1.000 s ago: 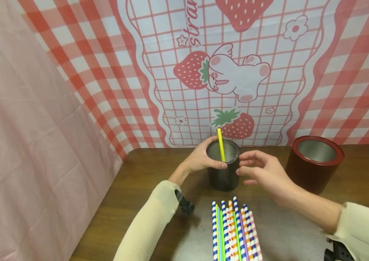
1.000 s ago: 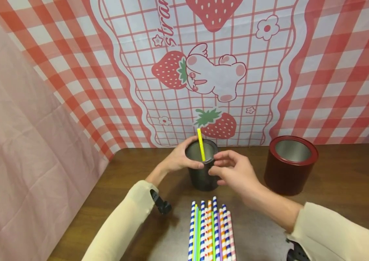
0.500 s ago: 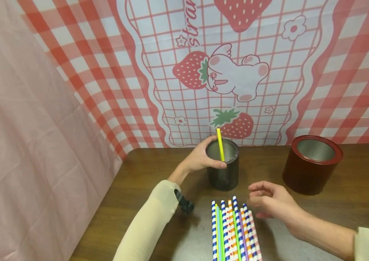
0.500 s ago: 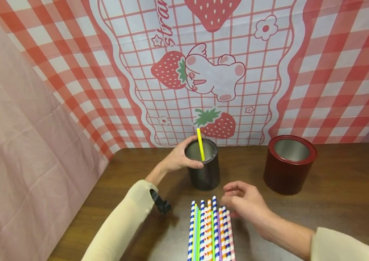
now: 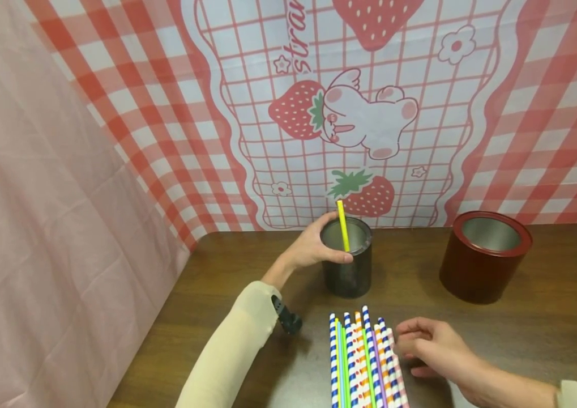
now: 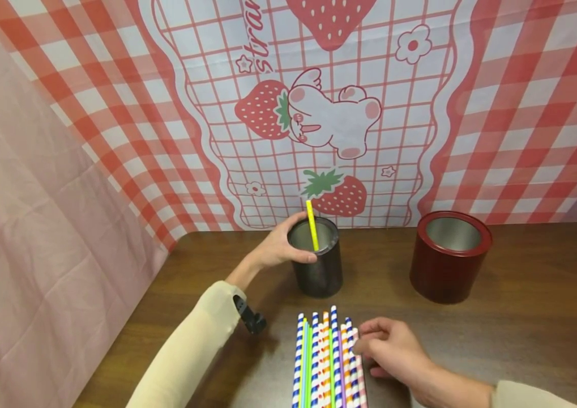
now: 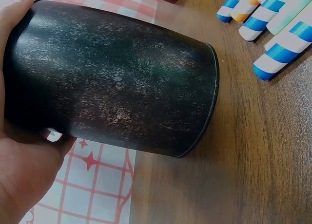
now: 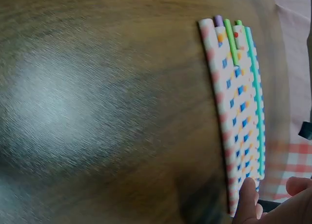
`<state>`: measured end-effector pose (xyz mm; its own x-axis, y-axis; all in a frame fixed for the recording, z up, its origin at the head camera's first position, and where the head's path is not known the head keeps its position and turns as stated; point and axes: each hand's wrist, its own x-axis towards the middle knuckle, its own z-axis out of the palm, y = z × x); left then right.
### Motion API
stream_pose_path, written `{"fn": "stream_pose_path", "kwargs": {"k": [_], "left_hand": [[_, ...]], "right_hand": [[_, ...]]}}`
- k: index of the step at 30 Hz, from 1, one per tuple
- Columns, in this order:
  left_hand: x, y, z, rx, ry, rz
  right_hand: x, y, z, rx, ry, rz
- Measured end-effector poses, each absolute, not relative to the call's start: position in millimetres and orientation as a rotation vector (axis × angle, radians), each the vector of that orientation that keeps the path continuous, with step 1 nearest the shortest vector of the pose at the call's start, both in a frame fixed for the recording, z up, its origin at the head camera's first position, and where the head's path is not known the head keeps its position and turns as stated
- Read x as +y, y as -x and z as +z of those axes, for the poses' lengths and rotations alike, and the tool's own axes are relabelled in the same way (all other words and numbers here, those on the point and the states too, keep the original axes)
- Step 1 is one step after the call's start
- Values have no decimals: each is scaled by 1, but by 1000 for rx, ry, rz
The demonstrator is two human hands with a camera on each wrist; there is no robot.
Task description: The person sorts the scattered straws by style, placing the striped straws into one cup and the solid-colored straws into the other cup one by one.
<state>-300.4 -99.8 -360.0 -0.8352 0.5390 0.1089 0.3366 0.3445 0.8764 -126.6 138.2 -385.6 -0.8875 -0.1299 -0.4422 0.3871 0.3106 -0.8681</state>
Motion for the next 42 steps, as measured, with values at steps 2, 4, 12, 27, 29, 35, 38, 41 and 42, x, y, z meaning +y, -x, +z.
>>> {"fn": "stream_pose_path", "kwargs": {"k": [2,4,12,27,29,35,38,41,42], "left_hand": [[-100,300,-360,2407,-793,1491],[-99,300,-361,2409,-791,1490],[-99,300,-361,2403,-803,1510],[-101,302,-361,2407,-782,1499],[-100,302,-361,2398,-777,1506],[-100,302,-361,2401,-768,1508],[-99,302,-360,2408,-771,1511],[-98,302,-360,2396,-772,1528],[-98,302,-361,2394,-776,1532]], "right_hand": [[139,125,-391,2152,-227,-1599],[141,125,-396,2161,-220,-1600],[137,128,-407,2238,-221,-1586],[127,133,-414,2405,-189,-1528],[127,133,-415,2495,-170,-1445],[125,132,-416,2583,-168,-1358],[124,131,-415,2558,-183,-1369],[123,130,-414,2539,-202,-1373],[123,129,-413,2530,-213,-1378]]}}
